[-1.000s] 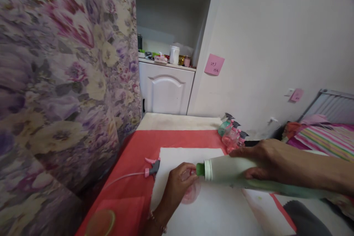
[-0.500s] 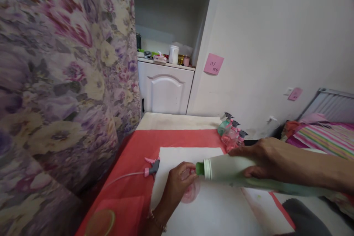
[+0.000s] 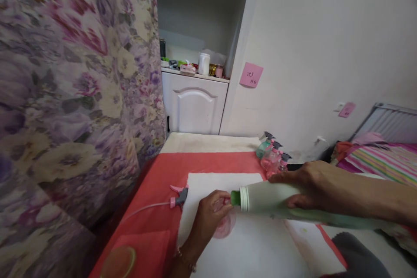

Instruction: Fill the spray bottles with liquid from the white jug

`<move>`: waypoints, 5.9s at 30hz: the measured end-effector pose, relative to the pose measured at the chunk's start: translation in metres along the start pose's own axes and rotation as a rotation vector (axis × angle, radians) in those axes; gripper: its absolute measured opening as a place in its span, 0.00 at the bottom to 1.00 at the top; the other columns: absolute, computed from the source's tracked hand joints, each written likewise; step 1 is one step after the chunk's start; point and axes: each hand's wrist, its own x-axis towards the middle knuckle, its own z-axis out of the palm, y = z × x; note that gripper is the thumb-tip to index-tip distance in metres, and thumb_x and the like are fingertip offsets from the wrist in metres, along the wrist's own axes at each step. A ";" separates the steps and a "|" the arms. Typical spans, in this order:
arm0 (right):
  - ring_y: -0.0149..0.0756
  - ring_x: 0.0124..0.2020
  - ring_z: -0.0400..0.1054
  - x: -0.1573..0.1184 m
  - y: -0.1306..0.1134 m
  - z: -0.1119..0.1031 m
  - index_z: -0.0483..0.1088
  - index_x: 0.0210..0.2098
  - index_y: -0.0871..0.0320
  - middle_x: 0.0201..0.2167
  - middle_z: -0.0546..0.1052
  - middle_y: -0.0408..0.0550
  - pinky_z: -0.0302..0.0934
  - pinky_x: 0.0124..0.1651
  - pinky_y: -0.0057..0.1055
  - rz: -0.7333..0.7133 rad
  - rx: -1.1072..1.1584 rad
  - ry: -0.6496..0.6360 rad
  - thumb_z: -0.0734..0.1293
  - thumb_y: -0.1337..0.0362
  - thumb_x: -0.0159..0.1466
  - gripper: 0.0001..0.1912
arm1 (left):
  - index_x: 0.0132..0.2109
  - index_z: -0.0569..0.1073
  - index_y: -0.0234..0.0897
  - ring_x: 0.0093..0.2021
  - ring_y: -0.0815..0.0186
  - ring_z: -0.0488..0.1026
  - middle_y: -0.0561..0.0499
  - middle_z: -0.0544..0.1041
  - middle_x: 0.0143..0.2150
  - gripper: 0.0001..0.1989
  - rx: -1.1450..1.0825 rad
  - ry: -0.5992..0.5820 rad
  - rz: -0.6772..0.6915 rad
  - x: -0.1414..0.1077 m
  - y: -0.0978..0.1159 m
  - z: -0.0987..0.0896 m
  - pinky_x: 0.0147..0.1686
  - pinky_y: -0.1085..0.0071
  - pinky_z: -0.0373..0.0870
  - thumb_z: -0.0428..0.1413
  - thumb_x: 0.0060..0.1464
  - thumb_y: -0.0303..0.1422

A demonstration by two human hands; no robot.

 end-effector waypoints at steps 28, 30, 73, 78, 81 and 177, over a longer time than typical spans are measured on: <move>0.34 0.28 0.75 0.000 0.001 0.002 0.65 0.58 0.46 0.33 0.81 0.46 0.61 0.29 0.24 -0.008 -0.040 0.017 0.66 0.56 0.63 0.24 | 0.36 0.76 0.37 0.41 0.63 0.74 0.51 0.78 0.37 0.07 0.005 -0.006 0.003 0.001 -0.004 0.000 0.44 0.71 0.68 0.58 0.47 0.27; 0.35 0.29 0.75 0.000 0.000 0.001 0.66 0.58 0.46 0.32 0.81 0.46 0.61 0.29 0.24 -0.006 -0.049 0.014 0.66 0.56 0.63 0.23 | 0.37 0.76 0.37 0.41 0.63 0.74 0.51 0.78 0.37 0.08 0.001 -0.011 0.004 0.002 -0.006 0.000 0.44 0.71 0.68 0.58 0.47 0.27; 0.33 0.24 0.73 -0.001 -0.004 0.000 0.68 0.57 0.49 0.30 0.81 0.46 0.59 0.27 0.25 -0.053 -0.092 0.066 0.66 0.56 0.63 0.22 | 0.37 0.76 0.38 0.41 0.62 0.74 0.50 0.78 0.38 0.07 0.013 -0.016 0.015 0.001 0.000 0.000 0.44 0.70 0.68 0.58 0.47 0.28; 0.32 0.23 0.72 -0.001 -0.001 0.001 0.67 0.58 0.48 0.29 0.81 0.45 0.58 0.25 0.24 -0.047 -0.101 0.061 0.67 0.56 0.63 0.24 | 0.36 0.76 0.37 0.40 0.63 0.74 0.51 0.78 0.36 0.07 0.006 0.000 0.022 0.001 -0.002 0.001 0.43 0.70 0.69 0.58 0.46 0.27; 0.31 0.22 0.71 -0.001 -0.001 0.002 0.67 0.58 0.48 0.28 0.80 0.44 0.57 0.26 0.24 -0.047 -0.108 0.063 0.67 0.55 0.63 0.24 | 0.36 0.77 0.37 0.40 0.62 0.75 0.50 0.79 0.36 0.07 0.001 0.000 0.021 0.000 -0.002 0.001 0.43 0.70 0.69 0.58 0.47 0.27; 0.32 0.23 0.71 0.000 -0.004 0.003 0.66 0.58 0.48 0.28 0.80 0.42 0.54 0.26 0.27 -0.131 -0.256 0.127 0.67 0.54 0.63 0.24 | 0.38 0.77 0.37 0.41 0.61 0.75 0.48 0.79 0.38 0.08 -0.004 -0.015 0.010 0.001 -0.004 0.000 0.43 0.70 0.69 0.58 0.48 0.30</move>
